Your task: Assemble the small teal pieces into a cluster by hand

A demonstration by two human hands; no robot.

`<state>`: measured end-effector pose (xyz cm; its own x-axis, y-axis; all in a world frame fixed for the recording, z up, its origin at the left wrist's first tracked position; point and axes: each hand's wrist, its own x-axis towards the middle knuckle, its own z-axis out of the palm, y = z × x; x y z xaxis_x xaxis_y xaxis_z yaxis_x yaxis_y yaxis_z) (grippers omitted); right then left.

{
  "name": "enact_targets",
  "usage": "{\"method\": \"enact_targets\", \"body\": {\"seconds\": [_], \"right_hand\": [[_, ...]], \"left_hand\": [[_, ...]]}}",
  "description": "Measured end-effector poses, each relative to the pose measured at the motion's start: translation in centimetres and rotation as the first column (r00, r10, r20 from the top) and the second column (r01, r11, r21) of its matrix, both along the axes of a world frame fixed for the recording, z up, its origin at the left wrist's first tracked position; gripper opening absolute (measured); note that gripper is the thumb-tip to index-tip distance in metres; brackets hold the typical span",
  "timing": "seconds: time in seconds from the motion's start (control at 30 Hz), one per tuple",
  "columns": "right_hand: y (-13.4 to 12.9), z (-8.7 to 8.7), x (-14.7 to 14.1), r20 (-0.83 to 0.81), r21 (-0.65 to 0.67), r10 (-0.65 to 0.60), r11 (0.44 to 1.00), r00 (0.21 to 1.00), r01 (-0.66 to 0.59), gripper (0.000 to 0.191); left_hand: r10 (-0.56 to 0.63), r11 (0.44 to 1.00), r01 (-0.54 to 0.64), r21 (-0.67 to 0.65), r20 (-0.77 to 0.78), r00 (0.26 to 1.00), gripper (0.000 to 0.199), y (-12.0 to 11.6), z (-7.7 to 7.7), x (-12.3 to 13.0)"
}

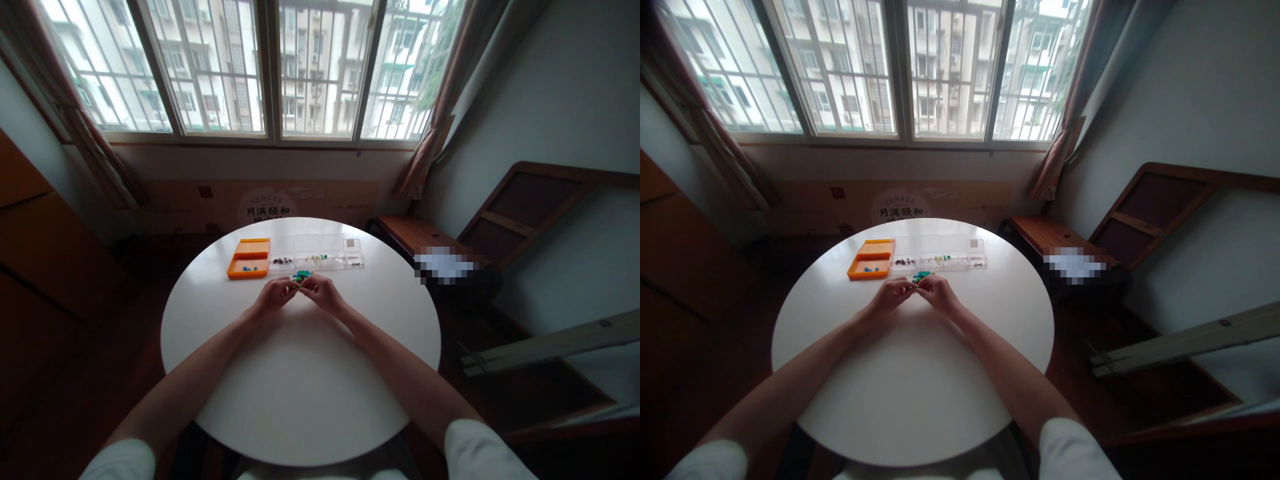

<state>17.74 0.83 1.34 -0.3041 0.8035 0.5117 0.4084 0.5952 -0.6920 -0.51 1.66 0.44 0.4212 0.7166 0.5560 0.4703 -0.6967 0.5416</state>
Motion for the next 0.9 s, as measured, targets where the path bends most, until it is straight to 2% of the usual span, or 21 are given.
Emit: {"method": "enact_targets", "body": {"seconds": [0.33, 0.9], "right_hand": [[-0.40, 0.56, -0.02, 0.016, 0.009, 0.007, 1.000, 1.000, -0.007, 0.011], [-0.12, 0.24, 0.07, 0.004, 0.003, 0.011, 1.000, 1.000, -0.011, 0.013]], "left_hand": [[0.011, 1.000, -0.011, 0.013, 0.001, 1.000, 0.014, -0.06, 0.12, 0.09], [0.001, 1.000, -0.001, 0.009, 0.003, 1.000, 0.015, -0.05, 0.06, 0.02]]}}
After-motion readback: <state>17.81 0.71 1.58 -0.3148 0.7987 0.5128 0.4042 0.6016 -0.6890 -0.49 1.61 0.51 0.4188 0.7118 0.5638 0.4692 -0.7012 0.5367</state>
